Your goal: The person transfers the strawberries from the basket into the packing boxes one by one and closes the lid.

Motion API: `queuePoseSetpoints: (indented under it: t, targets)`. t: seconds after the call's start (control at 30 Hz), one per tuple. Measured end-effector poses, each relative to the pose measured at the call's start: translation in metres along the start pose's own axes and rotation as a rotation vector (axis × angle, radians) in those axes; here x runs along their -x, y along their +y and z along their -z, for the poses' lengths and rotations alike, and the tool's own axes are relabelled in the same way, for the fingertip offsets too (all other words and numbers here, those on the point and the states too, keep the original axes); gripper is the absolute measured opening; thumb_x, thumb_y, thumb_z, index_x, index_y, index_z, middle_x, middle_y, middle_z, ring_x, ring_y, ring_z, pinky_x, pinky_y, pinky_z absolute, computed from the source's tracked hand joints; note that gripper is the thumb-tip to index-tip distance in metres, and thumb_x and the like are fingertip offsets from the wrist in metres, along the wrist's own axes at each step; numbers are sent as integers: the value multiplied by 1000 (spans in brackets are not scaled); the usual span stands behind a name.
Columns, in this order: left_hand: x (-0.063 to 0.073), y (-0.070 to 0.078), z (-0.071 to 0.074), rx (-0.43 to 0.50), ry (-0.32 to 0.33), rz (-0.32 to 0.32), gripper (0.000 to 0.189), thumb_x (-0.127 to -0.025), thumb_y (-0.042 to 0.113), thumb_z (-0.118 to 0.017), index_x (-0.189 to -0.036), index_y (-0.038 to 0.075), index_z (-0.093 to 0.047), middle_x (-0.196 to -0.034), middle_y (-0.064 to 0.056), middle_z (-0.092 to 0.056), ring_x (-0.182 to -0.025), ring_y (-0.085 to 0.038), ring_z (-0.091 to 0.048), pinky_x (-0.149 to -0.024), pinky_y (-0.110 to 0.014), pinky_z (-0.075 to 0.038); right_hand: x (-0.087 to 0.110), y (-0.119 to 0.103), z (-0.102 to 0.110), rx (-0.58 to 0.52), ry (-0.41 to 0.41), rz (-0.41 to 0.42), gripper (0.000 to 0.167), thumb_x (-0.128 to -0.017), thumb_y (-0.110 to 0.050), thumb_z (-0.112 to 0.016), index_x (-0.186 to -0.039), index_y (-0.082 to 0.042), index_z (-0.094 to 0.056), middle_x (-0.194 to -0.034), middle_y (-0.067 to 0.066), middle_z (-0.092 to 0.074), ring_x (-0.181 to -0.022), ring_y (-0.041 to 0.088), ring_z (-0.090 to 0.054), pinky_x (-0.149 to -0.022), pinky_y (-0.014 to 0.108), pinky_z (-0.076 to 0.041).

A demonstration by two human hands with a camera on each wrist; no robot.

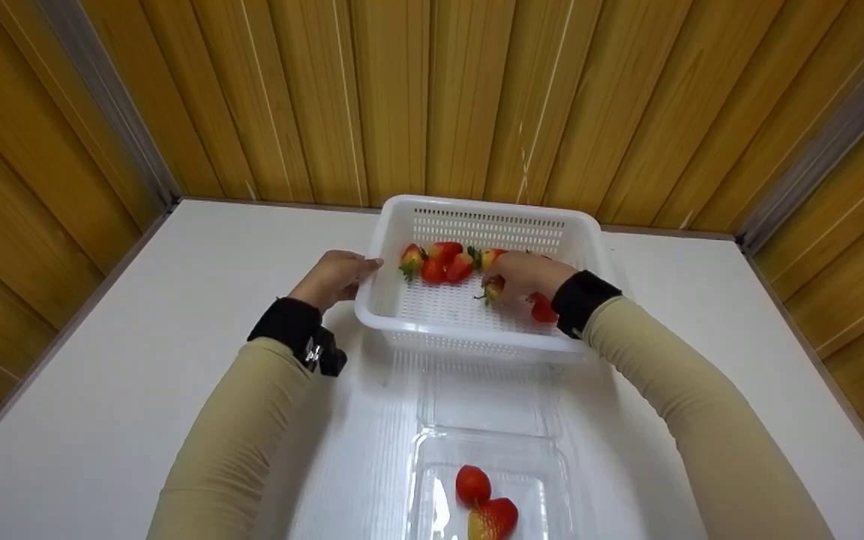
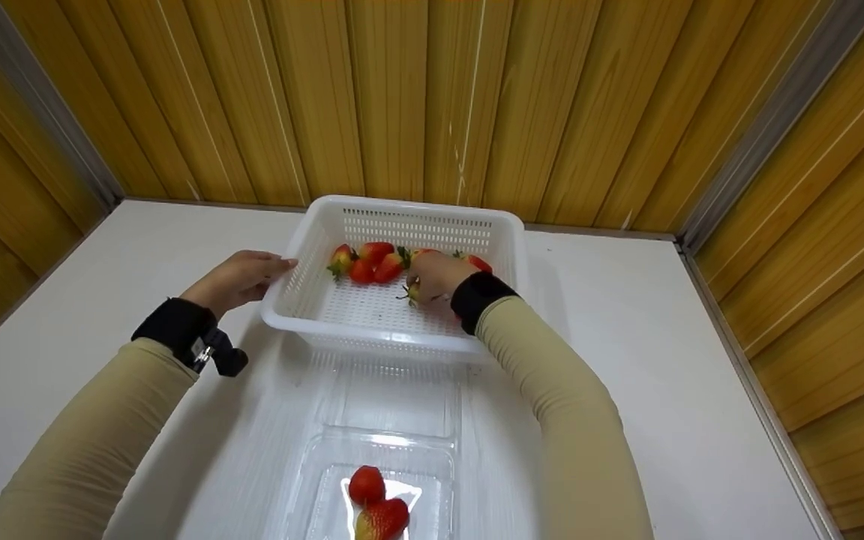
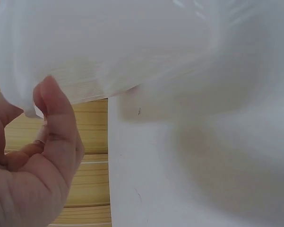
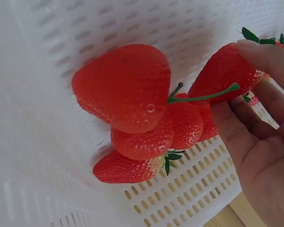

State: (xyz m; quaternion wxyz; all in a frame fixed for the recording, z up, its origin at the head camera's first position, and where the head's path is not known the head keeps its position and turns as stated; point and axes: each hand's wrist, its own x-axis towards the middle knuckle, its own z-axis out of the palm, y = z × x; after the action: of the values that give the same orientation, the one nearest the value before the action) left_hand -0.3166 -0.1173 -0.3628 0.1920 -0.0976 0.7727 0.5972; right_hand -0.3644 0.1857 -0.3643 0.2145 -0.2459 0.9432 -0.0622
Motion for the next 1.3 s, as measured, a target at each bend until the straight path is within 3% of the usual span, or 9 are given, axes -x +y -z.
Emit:
queuePoseSetpoints:
  t: [0.27, 0.37, 0.47, 0.63, 0.77, 0.87, 1.1, 1.3]
  targets:
    - [6, 3, 5, -132, -47, -27, 63, -109, 42, -43, -148, -8, -42, -140, -21, -57, -103, -18, -67, -102, -34, -58, 2, -1, 12, -48, 40, -1, 39, -91, -3, -67, -130, -9, -71, -105, 11, -64, -93, 25, -55, -76, 29, -46]
    - [11, 6, 9, -155, -41, -53, 63, -110, 41, -41, -148, -9, -38, -138, -24, -56, -110, -24, -68, -103, -34, -58, 6, 1, 19, -66, 82, 12, 35, -90, -2, -66, -123, -7, -73, -98, 11, -64, -87, 24, -55, -74, 28, -46]
    - [19, 9, 16, -169, -44, -74, 63, -110, 38, -41, -150, -10, -34, -145, -30, -50, -130, -36, -60, -112, -41, -53, 10, 5, 25, -86, 122, 19, 32, -88, -1, -67, -120, -4, -74, -95, 11, -65, -83, 23, -55, -72, 28, -47]
    - [33, 16, 28, -160, 19, -108, 61, -110, 34, -42, -153, -8, -31, -158, -29, -37, -145, -41, -46, -118, -46, -47, 20, 12, 33, -53, 186, 24, 41, -88, -3, -72, -129, -1, -69, -110, 17, -70, -93, 26, -56, -85, 37, -55]
    - [44, 23, 34, -139, 74, -148, 57, -109, 30, -42, -153, -5, -32, -159, -26, -38, -144, -39, -47, -117, -45, -47, 28, 13, 42, -55, 218, 13, 44, -90, -4, -73, -133, -2, -67, -121, 19, -68, -102, 30, -57, -97, 45, -57]
    - [52, 27, 37, -138, 75, -176, 55, -109, 28, -42, -153, -5, -33, -157, -27, -41, -143, -40, -49, -117, -46, -47, 33, 12, 48, -28, 238, 38, 43, -90, -4, -72, -133, 0, -66, -122, 21, -68, -104, 32, -59, -99, 48, -57]
    - [71, 30, 34, -221, 28, -195, 53, -109, 27, -43, -151, -4, -37, -150, -29, -49, -136, -40, -55, -114, -45, -50, 53, 9, 59, 5, 285, 66, 42, -90, -5, -73, -132, 1, -66, -124, 23, -68, -107, 34, -60, -99, 49, -57]
    - [87, 30, 23, -272, -44, -198, 48, -109, 26, -45, -147, -3, -43, -145, -28, -54, -130, -39, -60, -111, -44, -53, 80, 3, 67, 10, 326, 110, 40, -91, -3, -71, -131, 1, -67, -126, 24, -67, -109, 36, -60, -99, 51, -58]
